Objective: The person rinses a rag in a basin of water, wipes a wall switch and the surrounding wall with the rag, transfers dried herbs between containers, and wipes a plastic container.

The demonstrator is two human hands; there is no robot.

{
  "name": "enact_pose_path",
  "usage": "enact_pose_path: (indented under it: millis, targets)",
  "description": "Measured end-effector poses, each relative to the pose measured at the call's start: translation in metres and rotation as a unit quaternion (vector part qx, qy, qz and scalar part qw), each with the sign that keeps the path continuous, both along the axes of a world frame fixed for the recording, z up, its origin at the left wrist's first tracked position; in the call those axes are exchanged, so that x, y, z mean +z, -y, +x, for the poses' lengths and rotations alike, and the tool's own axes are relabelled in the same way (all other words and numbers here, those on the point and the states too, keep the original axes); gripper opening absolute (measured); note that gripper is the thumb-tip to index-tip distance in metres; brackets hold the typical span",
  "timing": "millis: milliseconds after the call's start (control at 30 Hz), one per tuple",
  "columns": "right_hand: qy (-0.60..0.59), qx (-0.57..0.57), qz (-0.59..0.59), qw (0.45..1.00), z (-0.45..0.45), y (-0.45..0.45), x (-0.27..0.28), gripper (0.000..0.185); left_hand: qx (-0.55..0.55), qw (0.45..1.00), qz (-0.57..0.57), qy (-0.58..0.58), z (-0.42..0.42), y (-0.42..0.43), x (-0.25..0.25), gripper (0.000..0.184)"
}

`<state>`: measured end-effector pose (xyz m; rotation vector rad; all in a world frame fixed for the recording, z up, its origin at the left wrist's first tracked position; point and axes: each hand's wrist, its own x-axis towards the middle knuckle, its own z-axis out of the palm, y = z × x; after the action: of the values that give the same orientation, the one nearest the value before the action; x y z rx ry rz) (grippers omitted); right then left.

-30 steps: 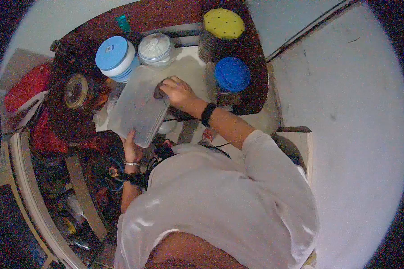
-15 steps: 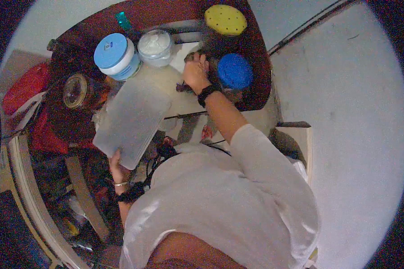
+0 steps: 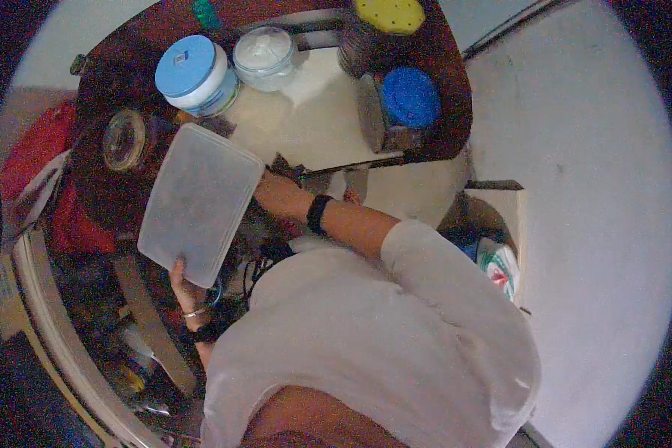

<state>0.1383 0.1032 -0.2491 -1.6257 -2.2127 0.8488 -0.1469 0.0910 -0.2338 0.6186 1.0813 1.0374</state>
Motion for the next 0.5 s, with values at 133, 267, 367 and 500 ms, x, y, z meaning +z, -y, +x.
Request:
enact_pose_path:
  millis: [133, 267, 367, 500]
  targets:
    - [0.009, -0.038, 0.014, 0.999, 0.022, 0.018, -0.019, 0.035, -0.014, 1.000, -0.021, -0.001, -0.017, -0.012, -0.009, 0.072]
    - [0.179, -0.208, 0.062, 0.960, 0.069, 0.066, -0.013, 0.047, -0.052, 0.998, -0.022, 0.025, -0.016, -0.017, -0.009, 0.071]
    - [0.160, -0.208, 0.105, 0.959, 0.099, 0.076, -0.041, 0.048, -0.045, 0.995, 0.075, -0.048, 0.006, -0.012, 0.010, 0.073]
    - [-0.187, -0.307, 0.008, 0.933, 0.091, 0.039, 0.013, 0.042, 0.005, 0.986, 0.145, -0.077, 0.030, 0.000, 0.019, 0.085]
